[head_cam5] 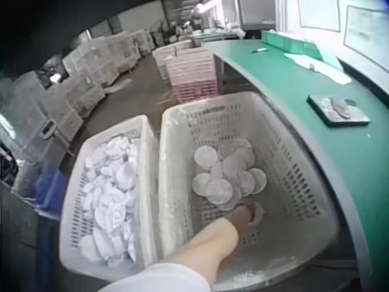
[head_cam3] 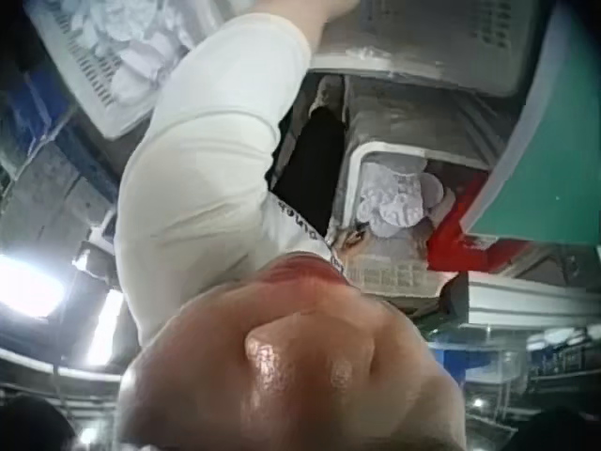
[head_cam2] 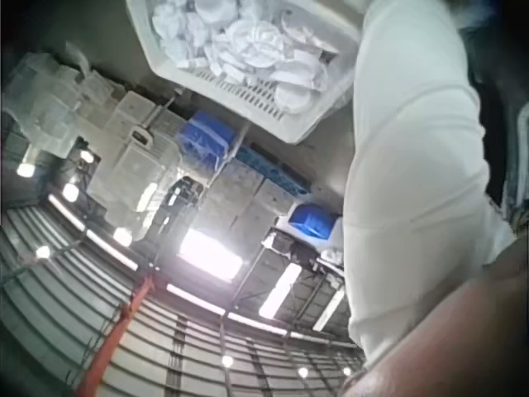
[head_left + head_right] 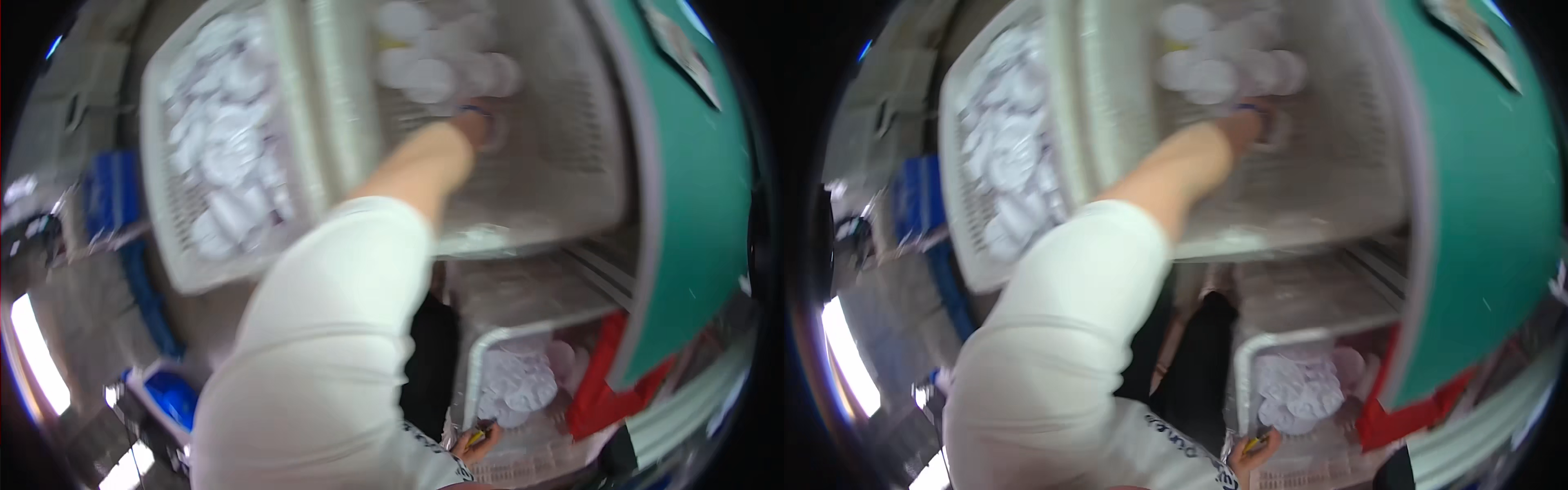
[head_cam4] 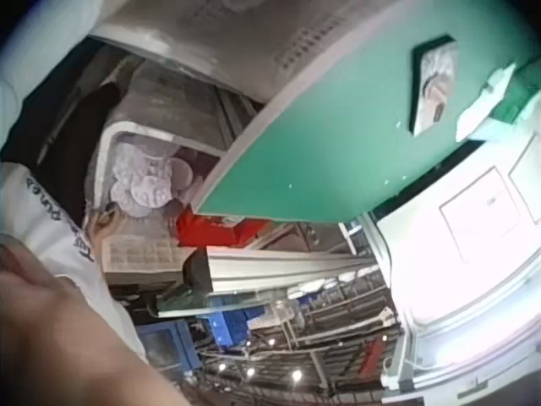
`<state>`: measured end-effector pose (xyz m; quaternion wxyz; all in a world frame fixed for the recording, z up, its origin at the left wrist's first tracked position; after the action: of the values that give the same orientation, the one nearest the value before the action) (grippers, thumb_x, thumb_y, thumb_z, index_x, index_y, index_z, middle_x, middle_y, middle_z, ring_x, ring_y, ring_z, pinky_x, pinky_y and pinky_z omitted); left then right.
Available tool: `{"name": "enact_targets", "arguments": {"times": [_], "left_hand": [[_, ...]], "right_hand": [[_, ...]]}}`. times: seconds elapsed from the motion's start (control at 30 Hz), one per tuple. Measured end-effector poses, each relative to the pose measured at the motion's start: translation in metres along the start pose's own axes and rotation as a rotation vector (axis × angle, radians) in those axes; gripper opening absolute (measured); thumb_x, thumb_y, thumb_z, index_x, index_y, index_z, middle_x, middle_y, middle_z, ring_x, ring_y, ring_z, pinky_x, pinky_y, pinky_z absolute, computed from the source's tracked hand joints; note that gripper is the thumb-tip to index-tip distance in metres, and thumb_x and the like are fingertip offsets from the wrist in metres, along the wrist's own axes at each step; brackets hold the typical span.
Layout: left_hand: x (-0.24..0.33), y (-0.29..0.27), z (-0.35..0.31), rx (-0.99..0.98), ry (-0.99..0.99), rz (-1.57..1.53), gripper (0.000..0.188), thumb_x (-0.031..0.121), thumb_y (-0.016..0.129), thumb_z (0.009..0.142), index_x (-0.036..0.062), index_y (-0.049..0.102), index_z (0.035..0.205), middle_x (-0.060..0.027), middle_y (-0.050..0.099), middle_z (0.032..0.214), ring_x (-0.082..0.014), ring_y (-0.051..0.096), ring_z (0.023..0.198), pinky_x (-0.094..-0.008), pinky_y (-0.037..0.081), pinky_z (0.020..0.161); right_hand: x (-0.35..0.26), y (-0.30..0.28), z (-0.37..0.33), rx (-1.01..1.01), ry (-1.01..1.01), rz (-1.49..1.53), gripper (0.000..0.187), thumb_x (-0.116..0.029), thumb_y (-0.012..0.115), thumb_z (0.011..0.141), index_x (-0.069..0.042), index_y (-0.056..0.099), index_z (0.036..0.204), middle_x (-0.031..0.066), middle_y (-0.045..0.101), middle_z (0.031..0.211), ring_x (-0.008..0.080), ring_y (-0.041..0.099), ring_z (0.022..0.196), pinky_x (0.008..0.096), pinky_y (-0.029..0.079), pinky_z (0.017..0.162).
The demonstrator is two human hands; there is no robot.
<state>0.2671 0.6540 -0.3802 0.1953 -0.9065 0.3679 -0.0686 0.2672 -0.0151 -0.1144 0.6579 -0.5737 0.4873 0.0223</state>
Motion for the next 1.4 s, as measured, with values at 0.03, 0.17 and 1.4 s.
{"name": "enact_targets", "arguments": {"times": [0.03,0.17,1.4], "left_hand": [[-0.008,0.025,-0.015,-0.582,0.102,-0.075,0.037,0.032,0.055,0.084,0.0099,0.062,0.113,-0.0137,0.056,0.124,-0.0286,0.053,0.115,-0.0436,0.044,0.094],[0.042,0.01,-0.042,0.818,-0.052,-0.523,0.03,0.017,0.062,0.079,0.0079,0.066,0.107,-0.0122,0.063,0.114,-0.0266,0.061,0.105,-0.0391,0.052,0.08],[0.052,0.467,-0.428,-0.325,0.042,-2.085,0.015,0.018,0.059,0.087,0.0032,0.062,0.083,-0.0008,0.057,0.064,-0.0086,0.053,0.052,-0.0205,0.046,0.048]], "right_hand": [[0.001,0.0,0.002,0.058,0.034,-0.006,0.051,-0.022,0.056,0.081,0.005,0.042,0.122,0.0212,0.049,0.109,0.0329,0.05,0.095,0.0386,0.041,0.083],[0.001,-0.005,0.008,-0.034,-0.198,0.011,0.053,-0.026,0.054,0.085,0.008,0.041,0.123,0.0179,0.05,0.104,0.0262,0.053,0.083,0.0316,0.044,0.075],[-0.036,-0.011,0.004,0.114,-0.189,0.14,0.043,-0.009,0.059,0.085,0.002,0.047,0.125,0.0158,0.054,0.115,0.0235,0.054,0.103,0.032,0.044,0.088]]}}
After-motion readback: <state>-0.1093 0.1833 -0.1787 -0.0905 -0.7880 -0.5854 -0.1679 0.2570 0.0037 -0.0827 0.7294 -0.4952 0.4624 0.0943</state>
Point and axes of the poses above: each hand's wrist, its own z-axis towards the middle knuckle, its own y-axis out of the palm, x = y × z, the point moved 8 cm from there along z, towards the middle knuckle
